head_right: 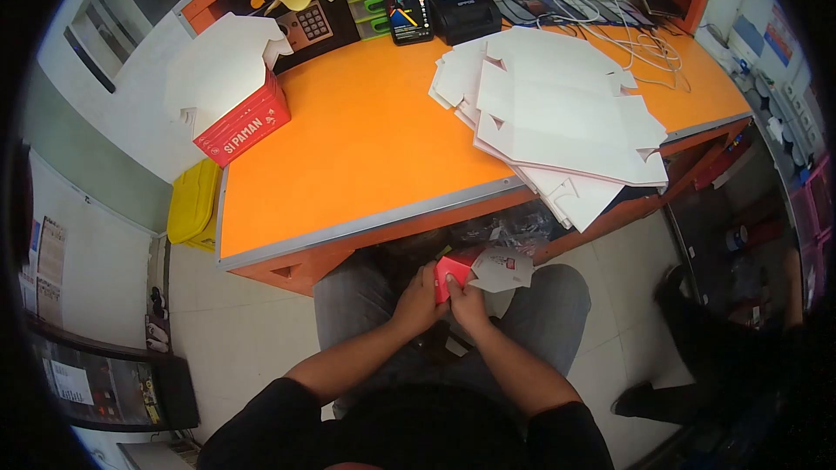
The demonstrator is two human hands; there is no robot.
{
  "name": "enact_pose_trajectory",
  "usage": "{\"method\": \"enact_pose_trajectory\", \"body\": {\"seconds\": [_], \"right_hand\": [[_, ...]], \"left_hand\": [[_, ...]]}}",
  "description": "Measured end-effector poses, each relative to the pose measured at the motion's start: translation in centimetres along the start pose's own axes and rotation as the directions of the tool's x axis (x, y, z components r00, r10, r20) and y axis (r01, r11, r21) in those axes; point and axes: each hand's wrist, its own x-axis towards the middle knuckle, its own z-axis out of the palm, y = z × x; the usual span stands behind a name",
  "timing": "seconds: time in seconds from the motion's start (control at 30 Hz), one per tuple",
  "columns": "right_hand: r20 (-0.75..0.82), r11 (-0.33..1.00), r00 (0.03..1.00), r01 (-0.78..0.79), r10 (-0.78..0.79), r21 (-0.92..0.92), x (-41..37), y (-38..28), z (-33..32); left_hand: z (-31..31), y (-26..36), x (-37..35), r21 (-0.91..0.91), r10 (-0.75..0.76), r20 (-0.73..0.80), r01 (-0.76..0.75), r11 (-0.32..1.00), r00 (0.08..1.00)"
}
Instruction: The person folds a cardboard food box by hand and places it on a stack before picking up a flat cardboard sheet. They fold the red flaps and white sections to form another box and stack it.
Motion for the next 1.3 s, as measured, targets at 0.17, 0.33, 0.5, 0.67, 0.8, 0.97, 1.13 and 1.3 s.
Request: {"method": "enact_pose_trajectory", "body": {"seconds": [0.17, 0.33, 0.5, 0.67, 0.8, 0.97, 1.13, 1.3], "right_hand": [[-0.058, 0.976, 0.981, 0.179, -0.187, -0.123, 0.0, 0.1, 0.6], [-0.045, 0.980, 0.982, 0.177, -0.182, -0.092, 0.3, 0.6, 0.7], [-0.085, 0.932, 0.955, 0.255, -0.285, -0.256, 0.2, -0.2, 0.2], [0.084, 0.956, 0.985, 0.169, -0.153, -0.240, 1.5, 0.9, -1.3], [-0.035, 0.950, 0.978, 0.193, -0.208, -0.244, 1.6, 3.1, -0.6], [-0.020, 0.992, 0.999, 0.036, -0.039, -0.122, 1.2, 2.4, -0.8], [0.117, 0.997, 0.993, 0.041, -0.032, -0.070, 2.7, 0.5, -2.8], [0.335, 0.979, 0.935, -0.167, 0.120, 0.116, 1.2, -3.8, -4.1]], "left_hand": [[-0.4, 0.7, -0.1, 0.004, -0.052, 0.048, 0.051, 0.999, 0.998], [-0.1, 0.3, -0.1, 0.023, -0.078, 0.080, 0.076, 0.997, 0.994], [-0.2, 0.5, -0.2, -0.102, 0.004, 0.093, 0.006, 0.995, 0.996], [0.4, -0.7, -0.3, -0.157, -0.012, 0.149, 0.035, 0.987, 0.989], [0.5, -0.8, -0.2, -0.101, -0.069, 0.195, 0.090, 0.991, 0.978], [0.9, -0.9, -0.2, -0.172, -0.065, 0.188, 0.098, 0.980, 0.980], [-0.7, 0.3, 0.3, -0.321, 0.075, 0.178, -0.014, 0.947, 0.981], [-1.8, 0.0, 1.0, -0.292, 0.249, 0.206, -0.184, 0.939, 0.946]]}}
